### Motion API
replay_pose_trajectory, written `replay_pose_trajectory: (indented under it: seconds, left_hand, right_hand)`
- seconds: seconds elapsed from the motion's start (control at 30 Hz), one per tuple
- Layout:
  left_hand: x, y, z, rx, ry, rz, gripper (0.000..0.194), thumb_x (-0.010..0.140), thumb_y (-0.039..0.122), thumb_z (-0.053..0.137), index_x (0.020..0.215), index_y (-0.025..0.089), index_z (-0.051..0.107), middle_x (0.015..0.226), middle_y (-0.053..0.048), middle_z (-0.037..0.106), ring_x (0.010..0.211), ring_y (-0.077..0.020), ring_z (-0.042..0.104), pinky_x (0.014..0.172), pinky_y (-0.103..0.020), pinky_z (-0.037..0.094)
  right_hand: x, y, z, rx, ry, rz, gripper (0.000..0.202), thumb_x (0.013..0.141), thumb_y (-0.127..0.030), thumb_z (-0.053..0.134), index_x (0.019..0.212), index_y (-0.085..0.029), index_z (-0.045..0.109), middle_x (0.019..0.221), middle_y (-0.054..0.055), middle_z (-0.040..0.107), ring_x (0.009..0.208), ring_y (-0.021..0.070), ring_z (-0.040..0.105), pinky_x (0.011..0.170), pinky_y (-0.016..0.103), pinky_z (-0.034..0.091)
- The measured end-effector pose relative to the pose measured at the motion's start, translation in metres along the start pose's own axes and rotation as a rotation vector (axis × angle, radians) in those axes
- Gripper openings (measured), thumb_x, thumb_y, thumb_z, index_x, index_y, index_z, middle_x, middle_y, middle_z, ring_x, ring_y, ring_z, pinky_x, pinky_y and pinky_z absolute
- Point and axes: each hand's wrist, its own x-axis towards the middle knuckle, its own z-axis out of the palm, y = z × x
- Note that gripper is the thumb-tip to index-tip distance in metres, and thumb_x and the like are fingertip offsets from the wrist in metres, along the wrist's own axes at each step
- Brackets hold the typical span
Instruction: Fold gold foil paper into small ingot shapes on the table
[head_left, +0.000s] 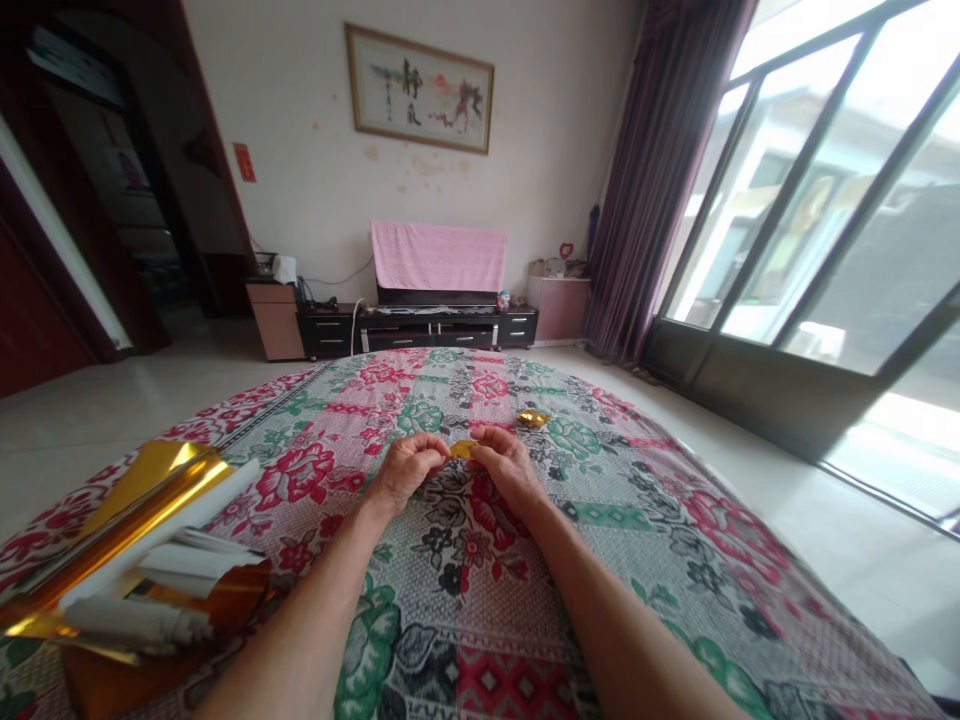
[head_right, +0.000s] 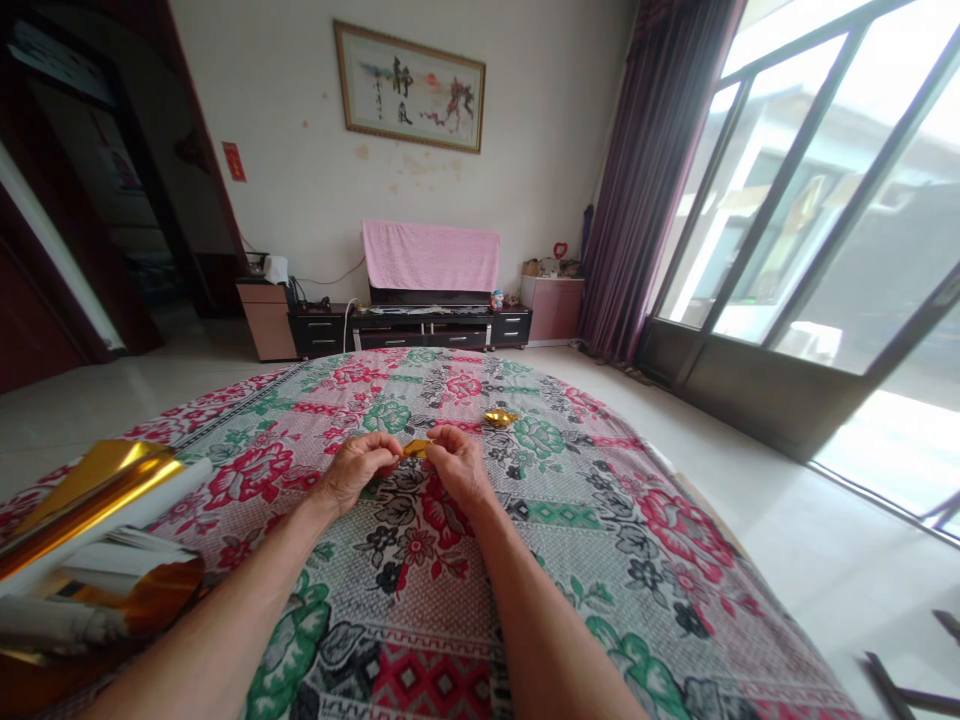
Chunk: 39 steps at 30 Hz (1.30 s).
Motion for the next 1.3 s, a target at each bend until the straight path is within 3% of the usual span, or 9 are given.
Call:
replay_pose_trajectory:
  seconds: [0.23, 0.4, 0.57, 0.8, 1.0, 1.17, 1.3]
  left_hand:
    - [0.001, -0.001, -0.002, 0.069, -0.066, -0.008, 0.024, 0.061, 0.019, 0.05, 0.073, 0.017, 0.071, 0.053, 0.003, 0.059, 0.051, -0.0099, 0.048, 0.053, -0.022, 0.036]
    - [0.002, -0.002, -0.002, 0.031, -0.046, -0.029, 0.026, 0.06, 0.018, 0.051, 0.075, 0.016, 0.072, 0.054, 0.003, 0.06, 0.051, -0.0097, 0.048, 0.053, -0.022, 0.037]
    - [0.0, 0.0, -0.002, 0.013, -0.049, -0.067, 0.023, 0.059, 0.019, 0.056, 0.076, 0.015, 0.071, 0.052, 0.003, 0.059, 0.05, -0.0095, 0.047, 0.052, -0.021, 0.035]
    - [0.001, -0.002, -0.005, -0.022, -0.059, -0.039, 0.023, 0.063, 0.023, 0.063, 0.083, 0.015, 0.071, 0.056, 0.003, 0.06, 0.053, -0.0085, 0.046, 0.054, -0.02, 0.034]
    - [0.002, -0.002, -0.004, -0.088, -0.048, -0.024, 0.022, 0.065, 0.025, 0.064, 0.083, 0.014, 0.072, 0.058, 0.001, 0.061, 0.054, -0.0079, 0.048, 0.055, -0.02, 0.037]
    - [0.002, -0.002, -0.003, -0.129, 0.015, -0.048, 0.027, 0.066, 0.028, 0.065, 0.087, 0.013, 0.071, 0.066, -0.001, 0.065, 0.058, -0.009, 0.053, 0.057, -0.019, 0.041]
    - [0.003, -0.002, -0.002, -0.126, 0.042, -0.046, 0.032, 0.066, 0.032, 0.066, 0.091, 0.012, 0.068, 0.067, -0.002, 0.065, 0.059, -0.0106, 0.055, 0.056, -0.021, 0.043]
  right_hand:
    - [0.002, 0.003, -0.002, 0.002, -0.02, -0.055, 0.019, 0.064, -0.027, 0.06, 0.079, -0.021, 0.05, 0.062, -0.006, 0.057, 0.052, 0.0095, 0.052, 0.05, 0.02, 0.039]
    - [0.0, 0.0, -0.002, -0.047, -0.053, -0.051, 0.015, 0.067, -0.032, 0.059, 0.072, -0.019, 0.056, 0.061, -0.004, 0.056, 0.054, 0.0095, 0.052, 0.052, 0.02, 0.039]
    - [-0.001, -0.003, -0.004, -0.088, -0.078, -0.027, 0.021, 0.067, -0.034, 0.06, 0.079, -0.018, 0.067, 0.072, 0.0, 0.064, 0.062, 0.0115, 0.055, 0.061, 0.024, 0.043]
    - [-0.002, -0.008, -0.006, -0.094, -0.108, 0.0, 0.025, 0.064, -0.026, 0.063, 0.086, -0.017, 0.069, 0.077, 0.0, 0.067, 0.065, 0.0111, 0.056, 0.065, 0.023, 0.043]
    - [0.002, 0.001, -0.006, -0.133, -0.112, -0.056, 0.032, 0.071, -0.037, 0.061, 0.095, -0.018, 0.068, 0.08, 0.002, 0.068, 0.071, 0.0153, 0.061, 0.069, 0.028, 0.047]
    - [0.004, 0.007, -0.005, -0.245, -0.082, -0.142, 0.034, 0.077, -0.042, 0.055, 0.098, -0.017, 0.067, 0.076, 0.003, 0.066, 0.069, 0.0157, 0.06, 0.064, 0.027, 0.047]
    - [0.002, 0.005, -0.004, -0.322, -0.085, -0.204, 0.033, 0.081, -0.044, 0.049, 0.088, -0.017, 0.068, 0.064, 0.0, 0.06, 0.057, 0.0113, 0.053, 0.053, 0.021, 0.04]
